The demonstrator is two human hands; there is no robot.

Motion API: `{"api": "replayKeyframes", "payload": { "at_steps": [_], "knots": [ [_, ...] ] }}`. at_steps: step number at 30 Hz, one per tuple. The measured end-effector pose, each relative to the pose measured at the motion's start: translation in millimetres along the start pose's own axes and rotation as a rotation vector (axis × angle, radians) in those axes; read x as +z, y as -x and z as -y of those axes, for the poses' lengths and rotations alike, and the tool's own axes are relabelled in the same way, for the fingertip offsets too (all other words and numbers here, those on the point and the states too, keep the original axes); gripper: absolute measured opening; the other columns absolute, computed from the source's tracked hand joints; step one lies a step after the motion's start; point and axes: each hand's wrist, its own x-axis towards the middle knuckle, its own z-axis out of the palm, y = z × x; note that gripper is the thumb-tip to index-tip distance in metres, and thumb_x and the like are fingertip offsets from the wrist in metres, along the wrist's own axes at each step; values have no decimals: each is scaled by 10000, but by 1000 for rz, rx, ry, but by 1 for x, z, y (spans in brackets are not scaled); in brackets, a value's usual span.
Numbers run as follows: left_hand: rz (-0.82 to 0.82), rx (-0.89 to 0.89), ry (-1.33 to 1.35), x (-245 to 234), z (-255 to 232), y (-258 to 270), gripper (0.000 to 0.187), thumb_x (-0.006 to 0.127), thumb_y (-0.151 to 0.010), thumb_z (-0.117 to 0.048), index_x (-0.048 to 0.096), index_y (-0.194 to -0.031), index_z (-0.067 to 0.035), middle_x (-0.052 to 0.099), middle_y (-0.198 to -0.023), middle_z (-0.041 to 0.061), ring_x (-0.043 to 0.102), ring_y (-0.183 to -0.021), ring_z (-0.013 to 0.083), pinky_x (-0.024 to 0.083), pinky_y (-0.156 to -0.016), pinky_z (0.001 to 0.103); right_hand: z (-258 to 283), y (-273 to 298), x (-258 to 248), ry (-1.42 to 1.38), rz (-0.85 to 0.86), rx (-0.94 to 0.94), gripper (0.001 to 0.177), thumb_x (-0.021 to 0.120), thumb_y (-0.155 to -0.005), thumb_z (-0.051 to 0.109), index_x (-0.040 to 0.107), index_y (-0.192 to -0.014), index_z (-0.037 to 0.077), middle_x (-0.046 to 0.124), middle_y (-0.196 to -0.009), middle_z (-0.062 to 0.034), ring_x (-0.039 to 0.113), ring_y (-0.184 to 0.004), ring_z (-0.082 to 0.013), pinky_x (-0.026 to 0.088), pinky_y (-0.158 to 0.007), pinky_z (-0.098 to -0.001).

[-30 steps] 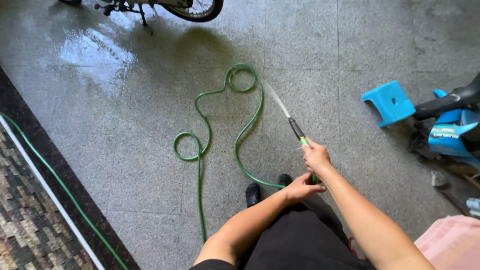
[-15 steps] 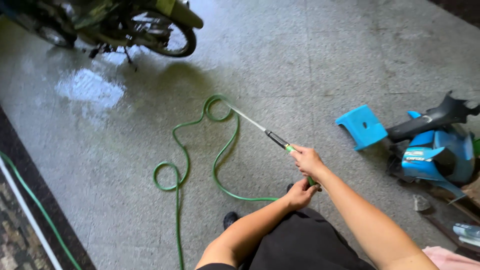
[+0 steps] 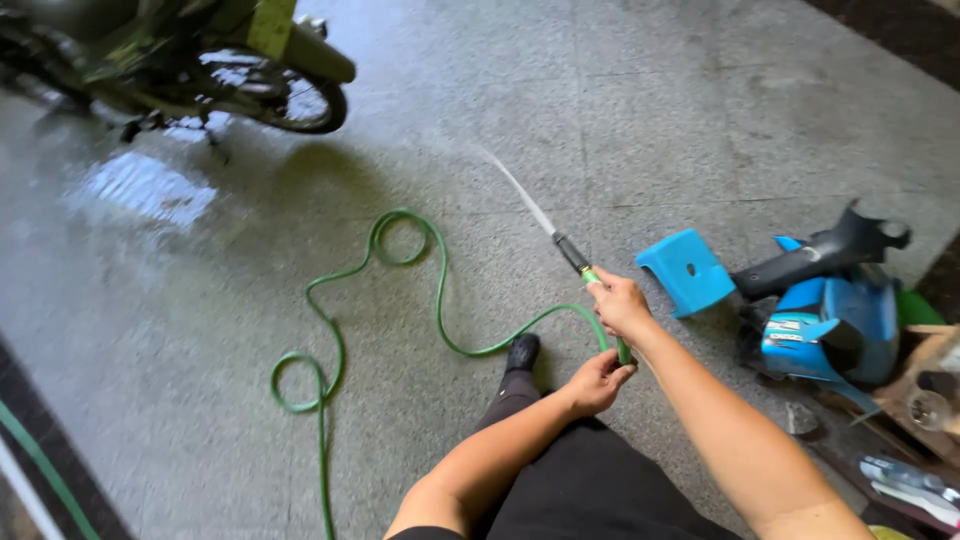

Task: Watering down the concrete floor of a garage area using a hose.

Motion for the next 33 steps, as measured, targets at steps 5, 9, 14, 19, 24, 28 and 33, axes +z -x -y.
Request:
{"api": "replayKeyframes", "payload": {
  "at_steps": [5, 9, 14, 19, 24, 28, 33],
  "knots": [
    [203, 93, -220, -21, -38, -64, 269, 633, -1023, -177, 634, -1239, -16, 696, -1152, 50, 639, -1097, 154, 507, -958, 342, 20, -34, -25, 26, 1, 55, 447, 602, -989, 244, 646, -1434, 247, 489, -631, 2, 367, -444, -91, 294, -375, -281],
    [439, -90, -295, -28, -20, -110, 281, 614, -1059, -223, 665, -1236, -12, 723, -1094, 113, 656, -1026, 208, 530, -930, 378, 33, -53, -43, -71, -133, 108, 464, 589, -989, 218, 604, -1452, 226, 474, -614, 1, 367, -438, -98, 289, -373, -286],
    [410, -185, -278, -27, -47, -133, 309, 640, -1036, -273, 687, -1205, -19, 737, -1074, 98, 663, -1015, 192, 534, -940, 365, 40, -75, -78, -274, -256, 115, 483, 584, -993, 209, 566, -1475, 209, 449, -610, 6, 352, -440, -95, 282, -375, -280],
    [364, -147, -302, -24, -82, -174, 383, 661, -1024, -375, 670, -1167, -20, 730, -988, 106, 664, -908, 176, 549, -876, 345, 46, -121, -124, -460, -329, 116, 469, 582, -996, 215, 575, -1464, 185, 431, -617, 16, 345, -444, -79, 274, -376, -265],
    [306, -91, -508, -29, -160, -238, 450, 697, -974, -437, 684, -1130, -15, 698, -883, 128, 647, -812, 200, 537, -765, 376, 80, -186, -215, -508, -299, 54, 446, 588, -994, 206, 587, -1437, 157, 436, -629, 10, 335, -444, -76, 255, -374, -266],
    [273, -107, -632, -38, -196, -303, 526, 656, -940, -532, 708, -1061, -22, 691, -825, 164, 635, -761, 244, 529, -732, 397, 126, -224, -289, -545, -302, -17, 408, 594, -1002, 225, 606, -1401, 138, 429, -636, 15, 325, -447, -68, 247, -378, -260],
    [171, -182, -709, -15, -222, -371, 708, 517, -989, -667, 715, -952, 12, 691, -816, 183, 665, -786, 282, 527, -758, 412, 173, -258, -348, -518, -265, -12, 399, 591, -998, 220, 617, -1390, 151, 438, -645, 19, 332, -458, -65, 257, -393, -250]
  ]
}}
